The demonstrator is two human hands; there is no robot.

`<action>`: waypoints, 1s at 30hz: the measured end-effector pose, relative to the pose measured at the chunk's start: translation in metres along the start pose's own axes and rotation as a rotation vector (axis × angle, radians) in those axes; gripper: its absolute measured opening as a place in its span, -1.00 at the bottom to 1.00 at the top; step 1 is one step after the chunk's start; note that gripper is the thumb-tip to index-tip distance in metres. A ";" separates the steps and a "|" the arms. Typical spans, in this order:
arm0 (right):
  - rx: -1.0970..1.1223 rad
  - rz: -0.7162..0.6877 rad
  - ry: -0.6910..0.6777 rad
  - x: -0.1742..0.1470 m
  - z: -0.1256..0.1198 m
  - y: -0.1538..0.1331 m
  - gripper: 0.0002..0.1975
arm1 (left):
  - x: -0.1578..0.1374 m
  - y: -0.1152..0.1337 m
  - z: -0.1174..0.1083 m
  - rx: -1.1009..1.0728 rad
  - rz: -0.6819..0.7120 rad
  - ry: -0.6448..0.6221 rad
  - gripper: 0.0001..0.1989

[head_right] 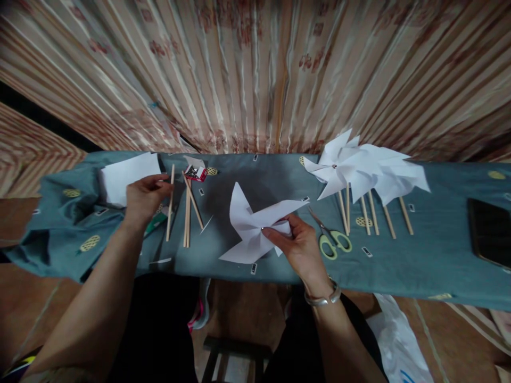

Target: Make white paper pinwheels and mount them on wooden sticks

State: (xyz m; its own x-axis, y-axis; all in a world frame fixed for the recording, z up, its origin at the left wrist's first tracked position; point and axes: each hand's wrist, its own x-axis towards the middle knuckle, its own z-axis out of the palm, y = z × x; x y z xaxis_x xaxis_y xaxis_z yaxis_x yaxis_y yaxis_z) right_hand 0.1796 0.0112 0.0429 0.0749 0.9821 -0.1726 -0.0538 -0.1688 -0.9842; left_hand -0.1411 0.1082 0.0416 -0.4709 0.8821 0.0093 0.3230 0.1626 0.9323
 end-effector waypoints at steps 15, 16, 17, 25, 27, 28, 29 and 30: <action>-0.482 -0.447 0.020 -0.051 0.000 -0.042 -0.83 | -0.121 0.055 0.041 -0.300 -0.038 -0.777 -0.92; -0.544 -0.528 0.023 -0.052 0.000 -0.044 -0.83 | -0.124 0.054 0.045 -0.297 -0.082 -0.810 -0.92; -0.592 -0.601 0.021 -0.053 0.000 -0.047 -0.82 | -0.128 0.054 0.048 -0.294 -0.120 -0.841 -0.92; -0.661 -0.770 0.022 -0.053 -0.010 -0.048 -0.68 | -0.139 0.058 0.058 -0.297 -0.146 -0.880 -0.91; -0.662 -0.758 0.030 -0.054 -0.011 -0.046 -0.65 | -0.140 0.060 0.059 -0.307 -0.139 -0.876 -0.91; -0.659 -0.749 0.033 -0.055 -0.012 -0.045 -0.64 | -0.141 0.061 0.060 -0.318 -0.138 -0.871 -0.92; -0.655 -0.741 0.035 -0.056 -0.013 -0.045 -0.63 | -0.141 0.062 0.060 -0.326 -0.134 -0.865 -0.92; -0.650 -0.735 0.036 -0.056 -0.013 -0.045 -0.62 | -0.142 0.063 0.059 -0.332 -0.124 -0.856 -0.92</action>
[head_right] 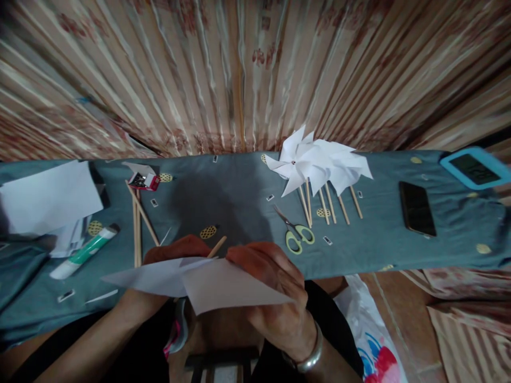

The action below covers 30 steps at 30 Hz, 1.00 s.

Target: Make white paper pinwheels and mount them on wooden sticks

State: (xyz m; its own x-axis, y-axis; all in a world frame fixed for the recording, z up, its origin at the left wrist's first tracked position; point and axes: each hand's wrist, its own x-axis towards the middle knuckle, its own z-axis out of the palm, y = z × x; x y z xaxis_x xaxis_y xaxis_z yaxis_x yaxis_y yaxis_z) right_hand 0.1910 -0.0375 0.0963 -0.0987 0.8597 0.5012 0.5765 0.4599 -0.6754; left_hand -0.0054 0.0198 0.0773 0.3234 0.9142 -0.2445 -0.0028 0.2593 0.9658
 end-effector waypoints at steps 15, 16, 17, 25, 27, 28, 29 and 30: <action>-0.017 0.029 -0.005 0.004 0.005 -0.001 -0.62 | -0.002 0.000 0.002 -0.156 -0.086 0.005 -0.85; -0.009 0.035 -0.003 0.004 0.005 -0.001 -0.62 | -0.002 0.001 0.002 -0.166 -0.104 0.010 -0.86; 0.000 0.040 -0.002 0.004 0.006 -0.001 -0.62 | -0.002 0.002 0.001 -0.170 -0.121 0.017 -0.87; 0.006 0.066 -0.005 0.007 0.008 -0.002 -0.64 | -0.003 -0.002 -0.004 0.008 -0.112 0.085 -0.87; 0.002 0.072 -0.002 0.007 0.008 -0.001 -0.64 | -0.004 -0.005 -0.006 0.034 -0.118 0.082 -0.84; 0.000 0.066 0.005 0.006 0.009 -0.001 -0.63 | -0.005 -0.006 -0.007 0.024 -0.122 0.076 -0.82; -0.002 0.056 0.011 0.006 0.009 -0.001 -0.62 | -0.005 -0.007 -0.007 0.012 -0.124 0.070 -0.81; -0.003 0.044 0.017 0.006 0.009 -0.001 -0.62 | -0.005 -0.008 -0.007 0.009 -0.114 0.072 -0.79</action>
State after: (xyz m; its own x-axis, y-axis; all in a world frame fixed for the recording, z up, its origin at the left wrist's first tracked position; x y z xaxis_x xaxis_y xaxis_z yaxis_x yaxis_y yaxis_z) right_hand 0.1829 -0.0305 0.0950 -0.0593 0.8749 0.4807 0.5827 0.4213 -0.6950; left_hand -0.0137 0.0151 0.0707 0.2523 0.8990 -0.3581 0.0391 0.3603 0.9320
